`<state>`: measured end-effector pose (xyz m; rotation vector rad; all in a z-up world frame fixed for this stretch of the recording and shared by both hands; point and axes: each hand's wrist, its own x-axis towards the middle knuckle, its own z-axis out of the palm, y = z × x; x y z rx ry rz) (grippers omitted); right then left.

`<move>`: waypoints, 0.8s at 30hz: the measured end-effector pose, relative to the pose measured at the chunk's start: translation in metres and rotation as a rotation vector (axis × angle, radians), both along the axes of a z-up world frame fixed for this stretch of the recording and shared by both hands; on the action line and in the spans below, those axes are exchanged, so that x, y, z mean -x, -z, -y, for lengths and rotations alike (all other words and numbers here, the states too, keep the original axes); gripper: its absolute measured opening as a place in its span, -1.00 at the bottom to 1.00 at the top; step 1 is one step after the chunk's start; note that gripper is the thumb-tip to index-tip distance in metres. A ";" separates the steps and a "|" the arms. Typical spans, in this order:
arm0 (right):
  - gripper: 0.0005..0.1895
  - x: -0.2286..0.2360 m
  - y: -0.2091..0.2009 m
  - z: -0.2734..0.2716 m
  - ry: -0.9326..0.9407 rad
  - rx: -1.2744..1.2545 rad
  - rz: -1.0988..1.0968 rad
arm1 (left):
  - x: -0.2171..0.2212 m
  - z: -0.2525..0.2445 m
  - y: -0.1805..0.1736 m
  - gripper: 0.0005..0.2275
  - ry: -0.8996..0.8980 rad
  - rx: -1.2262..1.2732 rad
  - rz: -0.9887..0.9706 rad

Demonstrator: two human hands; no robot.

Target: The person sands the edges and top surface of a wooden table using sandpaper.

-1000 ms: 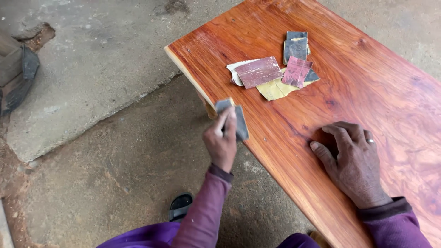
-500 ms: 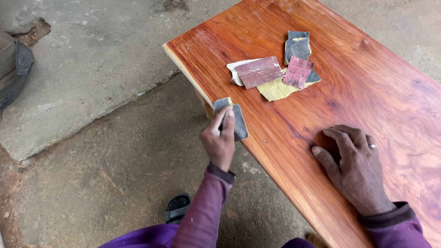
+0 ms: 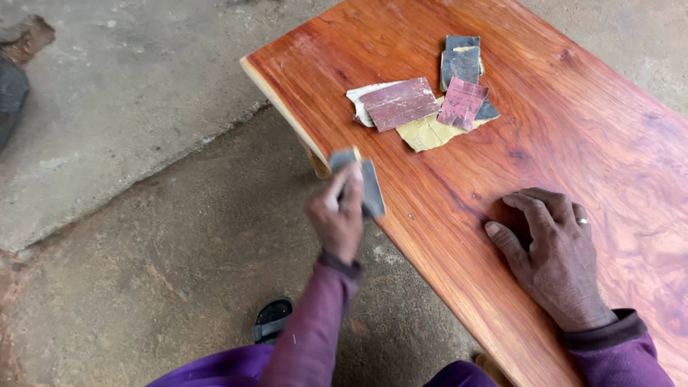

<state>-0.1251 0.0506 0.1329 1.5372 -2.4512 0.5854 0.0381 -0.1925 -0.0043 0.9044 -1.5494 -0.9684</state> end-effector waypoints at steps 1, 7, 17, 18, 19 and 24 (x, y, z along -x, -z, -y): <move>-0.55 -0.001 0.000 0.001 -0.006 0.001 -0.001 | -0.001 0.006 0.006 -0.76 -0.022 -0.004 0.042; -0.56 -0.001 0.001 0.001 -0.005 0.005 -0.008 | 0.006 0.092 -0.004 -0.67 -0.195 0.065 0.048; -0.58 -0.002 0.000 0.001 -0.009 0.001 -0.010 | 0.015 0.031 0.016 -0.67 -0.083 0.056 -0.055; -0.58 -0.003 0.000 -0.002 -0.007 -0.004 -0.008 | 0.016 0.045 0.019 -0.70 -0.167 0.177 -0.062; -0.58 -0.003 0.000 0.000 -0.012 0.001 -0.012 | 0.016 0.064 0.018 -0.73 -0.251 0.311 -0.075; -0.57 -0.003 -0.001 0.002 -0.011 0.005 -0.029 | 0.021 -0.014 0.025 -0.71 -0.097 0.164 -0.139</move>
